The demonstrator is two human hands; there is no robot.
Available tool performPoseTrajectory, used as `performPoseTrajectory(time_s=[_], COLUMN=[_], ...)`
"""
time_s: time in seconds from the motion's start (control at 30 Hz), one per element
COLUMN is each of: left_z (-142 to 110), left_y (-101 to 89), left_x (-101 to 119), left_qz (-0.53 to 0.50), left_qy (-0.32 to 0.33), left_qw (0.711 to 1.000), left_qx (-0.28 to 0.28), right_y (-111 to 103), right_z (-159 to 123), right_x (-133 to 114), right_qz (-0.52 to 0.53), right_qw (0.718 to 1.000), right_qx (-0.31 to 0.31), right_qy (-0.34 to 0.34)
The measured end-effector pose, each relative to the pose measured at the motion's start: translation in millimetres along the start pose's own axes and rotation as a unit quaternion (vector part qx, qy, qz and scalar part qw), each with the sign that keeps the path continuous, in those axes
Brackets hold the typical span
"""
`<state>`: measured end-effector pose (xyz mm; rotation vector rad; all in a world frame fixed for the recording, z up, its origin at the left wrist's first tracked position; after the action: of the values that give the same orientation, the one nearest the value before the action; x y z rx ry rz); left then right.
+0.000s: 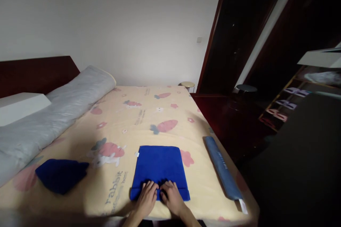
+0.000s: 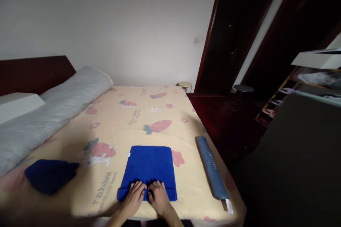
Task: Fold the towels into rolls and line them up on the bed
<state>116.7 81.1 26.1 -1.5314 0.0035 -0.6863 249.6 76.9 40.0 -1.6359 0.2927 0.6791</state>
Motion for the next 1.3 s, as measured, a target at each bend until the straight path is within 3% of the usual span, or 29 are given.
performPoseTrajectory(time_s=[0.1,0.2,0.27,0.33,0.43,0.5,0.57,0.67,0.73,0.8,0.9,0.97,1.03,1.17,1.23,1.3], left_z=[-5.3,-21.3,-29.1,-26.8,-10.8,-3.0,-4.3,-24.0,-37.0,-39.6,-29.8,-21.8,-18.0,-36.8,-48.7,-55.3], left_y=[-3.9,-24.8,-31.5,-24.0,0.6,7.1,-2.6,-35.9,-50.2,-44.5,-11.9,2.3,-1.5,-42.4,-49.3,-35.8], left_x=[-21.3,-63.3,-72.0,-54.5,-8.5,-0.2,-21.1,-68.3,-74.8,-50.2,9.3,24.6,5.3,-75.4,-88.0,-71.8], left_qz=[0.029,0.107,0.142,0.144,0.116,0.117,0.148,0.208,0.227,0.227,0.211,0.210,0.226,0.265,0.265,0.246], left_qy=[-0.011,-0.058,-0.068,-0.038,0.041,0.049,0.011,-0.056,-0.051,0.010,0.126,0.144,0.096,-0.051,-0.038,0.044], left_qw=[0.999,0.987,0.977,0.978,0.987,0.987,0.983,0.962,0.953,0.958,0.963,0.963,0.964,0.949,0.951,0.962], left_qx=[0.024,0.101,0.141,0.145,0.108,0.097,0.112,0.169,0.195,0.177,0.108,0.089,0.103,0.162,0.155,0.110], right_y=[-11.5,-36.6,-42.5,-32.3,-1.0,7.1,-3.6,-33.7,-43.9,-37.2,-9.2,1.0,-5.3,-41.2,-44.7,-29.9], right_z=[-7.6,-26.4,-34.7,-32.4,-15.9,-9.4,-14.0,-38.4,-52.3,-53.5,-36.8,-24.0,-18.3,-40.9,-55.3,-63.7], right_x=[23.5,60.6,66.8,50.5,9.7,3.1,24.3,76.5,91.2,75.8,25.0,8.3,21.8,89.5,102.4,91.8], right_qz=[-0.009,-0.052,-0.083,-0.092,-0.072,-0.077,-0.096,-0.122,-0.129,-0.118,-0.086,-0.082,-0.099,-0.146,-0.162,-0.172], right_qw=[0.999,0.990,0.982,0.982,0.989,0.990,0.985,0.971,0.967,0.975,0.988,0.990,0.990,0.971,0.969,0.974], right_qx=[0.036,0.126,0.166,0.166,0.109,0.101,0.138,0.205,0.218,0.189,0.107,0.079,0.091,0.172,0.180,0.143], right_qy=[0.014,0.030,0.024,-0.003,-0.062,-0.067,-0.035,0.026,0.035,0.000,-0.076,-0.081,-0.036,0.074,0.048,-0.045])
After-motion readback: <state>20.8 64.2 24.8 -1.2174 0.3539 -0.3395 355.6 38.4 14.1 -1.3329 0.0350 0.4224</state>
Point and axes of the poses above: each hand's wrist, its own z-axis towards the middle knuckle, its own y-axis out of the palm, x = y × z, the point moved 8 cm from there along z, towards the middle knuckle
